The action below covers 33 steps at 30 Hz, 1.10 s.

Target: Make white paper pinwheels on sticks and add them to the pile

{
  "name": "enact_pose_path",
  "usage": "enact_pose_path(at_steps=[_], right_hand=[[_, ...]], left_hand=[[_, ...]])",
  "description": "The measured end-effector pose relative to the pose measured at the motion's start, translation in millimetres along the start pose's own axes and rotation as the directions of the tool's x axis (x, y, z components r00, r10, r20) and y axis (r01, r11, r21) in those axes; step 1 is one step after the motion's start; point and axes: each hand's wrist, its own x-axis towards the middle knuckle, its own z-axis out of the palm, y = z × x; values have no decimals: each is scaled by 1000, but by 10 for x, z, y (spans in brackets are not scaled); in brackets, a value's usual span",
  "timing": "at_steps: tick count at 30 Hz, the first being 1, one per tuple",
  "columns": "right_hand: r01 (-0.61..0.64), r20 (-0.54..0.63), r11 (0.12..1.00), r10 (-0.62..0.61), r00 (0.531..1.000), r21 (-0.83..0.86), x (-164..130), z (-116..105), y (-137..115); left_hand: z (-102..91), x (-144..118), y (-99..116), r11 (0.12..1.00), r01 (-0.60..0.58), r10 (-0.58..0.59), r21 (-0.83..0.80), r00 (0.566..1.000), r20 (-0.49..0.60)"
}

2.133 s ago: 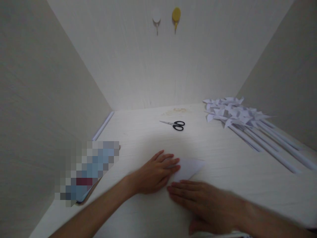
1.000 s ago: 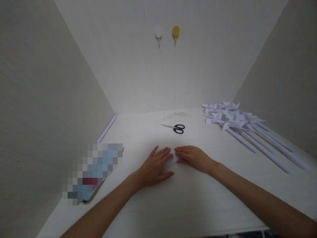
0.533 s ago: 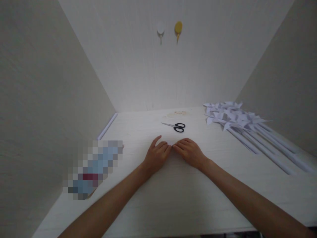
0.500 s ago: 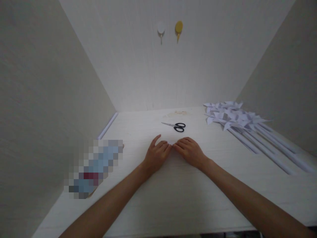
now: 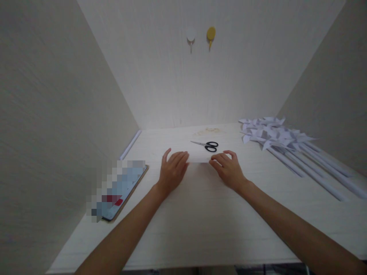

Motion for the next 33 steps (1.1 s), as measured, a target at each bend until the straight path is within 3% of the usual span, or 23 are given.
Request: enact_pose_path(at_steps=[4, 7, 11, 14, 16, 18, 20, 22, 24, 26, 33], right_hand=[[142, -19, 988, -141, 990, 68, 45, -29, -124], [140, -21, 988, -139, 990, 64, 28, -11, -84], [-43, -5, 998, 43, 999, 54, -55, 42, 126], [-269, -47, 945, 282, 958, 185, -98, 78, 239], [-430, -26, 820, 474, 880, 377, -90, 100, 234], [-550, 121, 581, 614, 780, 600, -53, 120, 162], [-616, 369, 281, 595, 714, 736, -2, 131, 51], [-659, 562, 73, 457, 689, 748, 42, 126, -59], [-680, 640, -12, 351, 684, 733, 69, 109, -133], [-692, 661, -21, 317, 680, 722, 76, 91, -162], [-747, 696, -65, 422, 581, 662, 42, 106, -124]], left_hand=[[57, 43, 211, 987, -152, 155, -47, 986, 63], [86, 41, 224, 986, -155, 158, -55, 985, 62], [81, 17, 104, 996, -52, 53, -72, 999, 10], [74, 8, 50, 976, 131, -135, -174, 991, -9], [73, 19, 70, 881, 345, -358, -324, 933, 22], [74, 46, 132, 658, 565, -582, -497, 801, 141], [77, 79, 217, 379, 689, -710, -617, 644, 284], [83, 107, 295, 192, 709, -710, -678, 578, 403], [90, 120, 345, 82, 716, -667, -693, 556, 496], [103, 117, 362, 26, 731, -630, -682, 542, 557], [141, 83, 346, 114, 714, -648, -691, 581, 493]])
